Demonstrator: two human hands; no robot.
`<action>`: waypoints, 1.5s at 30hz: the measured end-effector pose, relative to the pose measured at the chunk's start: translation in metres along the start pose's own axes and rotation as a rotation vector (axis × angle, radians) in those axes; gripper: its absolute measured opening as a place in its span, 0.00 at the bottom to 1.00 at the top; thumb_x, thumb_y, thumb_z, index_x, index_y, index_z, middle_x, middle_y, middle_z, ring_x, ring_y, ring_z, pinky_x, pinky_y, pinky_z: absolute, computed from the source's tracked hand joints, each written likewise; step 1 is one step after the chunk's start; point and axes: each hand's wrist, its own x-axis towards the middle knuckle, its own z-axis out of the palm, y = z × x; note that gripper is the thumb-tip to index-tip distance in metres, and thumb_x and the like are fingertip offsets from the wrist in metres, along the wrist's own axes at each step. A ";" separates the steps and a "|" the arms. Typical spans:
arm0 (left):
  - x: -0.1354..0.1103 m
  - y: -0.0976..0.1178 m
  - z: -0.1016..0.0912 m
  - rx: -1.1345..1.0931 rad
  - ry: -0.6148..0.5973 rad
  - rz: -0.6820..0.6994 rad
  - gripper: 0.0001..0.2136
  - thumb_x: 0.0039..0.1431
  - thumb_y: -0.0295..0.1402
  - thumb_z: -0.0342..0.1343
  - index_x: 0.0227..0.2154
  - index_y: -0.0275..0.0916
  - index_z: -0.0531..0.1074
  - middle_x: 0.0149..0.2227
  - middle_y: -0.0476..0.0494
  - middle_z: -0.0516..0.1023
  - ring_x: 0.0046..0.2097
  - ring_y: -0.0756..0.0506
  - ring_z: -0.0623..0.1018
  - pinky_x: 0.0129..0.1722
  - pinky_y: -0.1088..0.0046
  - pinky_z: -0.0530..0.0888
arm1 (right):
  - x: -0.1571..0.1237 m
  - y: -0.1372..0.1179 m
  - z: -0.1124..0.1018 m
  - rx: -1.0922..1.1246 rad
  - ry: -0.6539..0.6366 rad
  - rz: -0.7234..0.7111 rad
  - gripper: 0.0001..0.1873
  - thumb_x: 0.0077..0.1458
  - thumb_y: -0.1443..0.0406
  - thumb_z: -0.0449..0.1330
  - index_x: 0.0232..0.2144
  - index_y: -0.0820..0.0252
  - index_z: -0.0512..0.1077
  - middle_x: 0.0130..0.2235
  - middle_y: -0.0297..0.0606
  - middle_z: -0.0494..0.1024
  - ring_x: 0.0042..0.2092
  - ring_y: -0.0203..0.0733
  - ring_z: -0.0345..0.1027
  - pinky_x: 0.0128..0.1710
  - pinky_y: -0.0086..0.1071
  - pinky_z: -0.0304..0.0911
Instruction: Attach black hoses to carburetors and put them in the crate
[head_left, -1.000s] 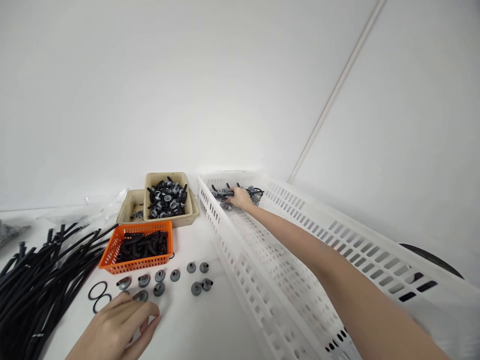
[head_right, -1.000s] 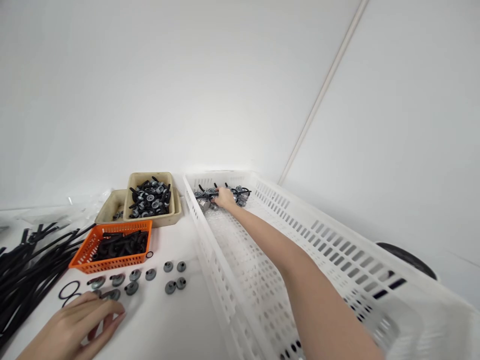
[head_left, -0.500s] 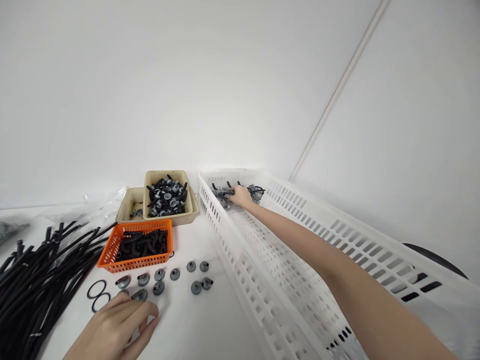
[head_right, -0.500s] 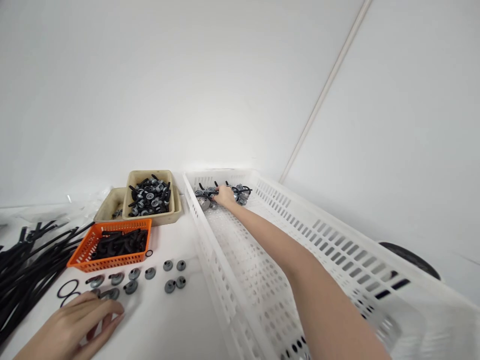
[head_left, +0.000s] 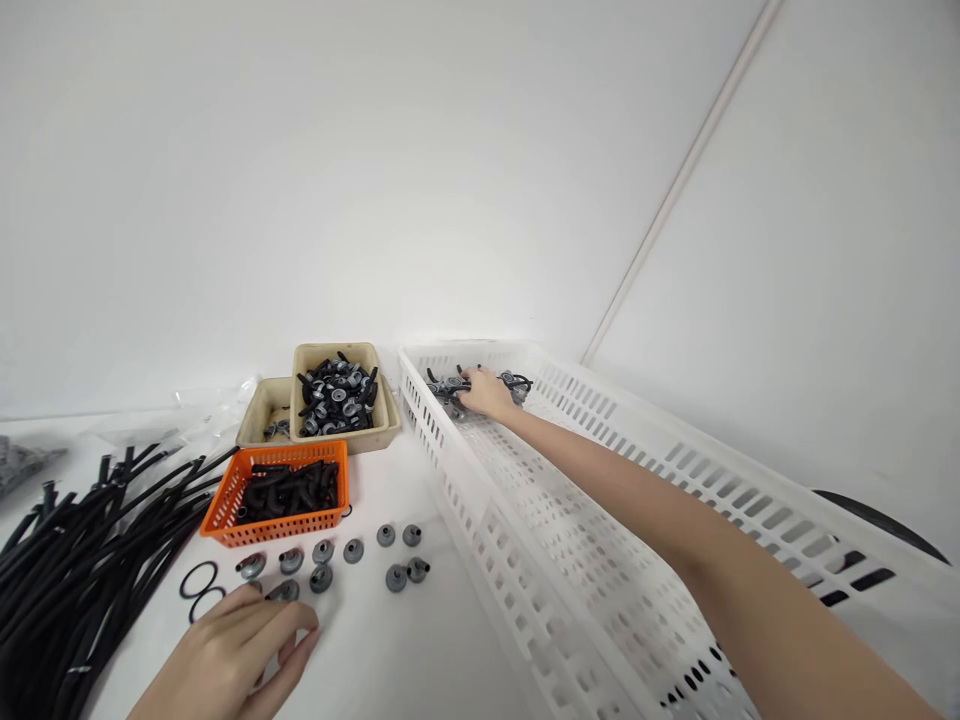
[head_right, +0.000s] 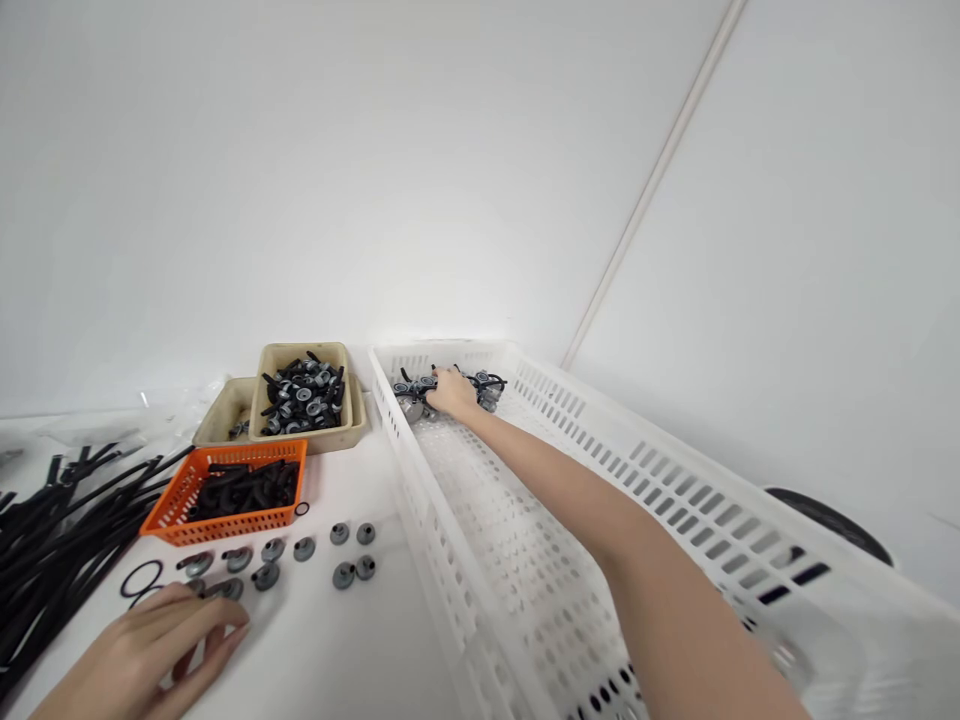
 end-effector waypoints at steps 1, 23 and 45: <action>0.000 0.000 0.000 -0.006 0.010 0.000 0.11 0.67 0.31 0.43 0.30 0.42 0.67 0.20 0.56 0.72 0.19 0.51 0.72 0.22 0.77 0.70 | -0.002 -0.004 -0.001 0.001 0.015 -0.014 0.24 0.56 0.63 0.55 0.55 0.61 0.67 0.58 0.50 0.69 0.55 0.54 0.67 0.50 0.39 0.63; 0.006 0.004 -0.005 0.030 -0.013 0.026 0.10 0.66 0.28 0.43 0.29 0.42 0.66 0.19 0.56 0.72 0.19 0.52 0.72 0.23 0.76 0.70 | -0.003 -0.025 0.019 0.012 -0.094 -0.287 0.29 0.51 0.59 0.63 0.56 0.57 0.69 0.55 0.44 0.74 0.56 0.53 0.67 0.53 0.34 0.62; 0.012 0.005 -0.010 0.016 -0.001 0.055 0.12 0.67 0.29 0.41 0.30 0.43 0.66 0.18 0.56 0.71 0.18 0.52 0.71 0.21 0.77 0.69 | 0.008 0.016 -0.017 0.076 -0.068 -0.110 0.22 0.59 0.62 0.55 0.55 0.60 0.68 0.53 0.44 0.76 0.53 0.51 0.71 0.49 0.34 0.63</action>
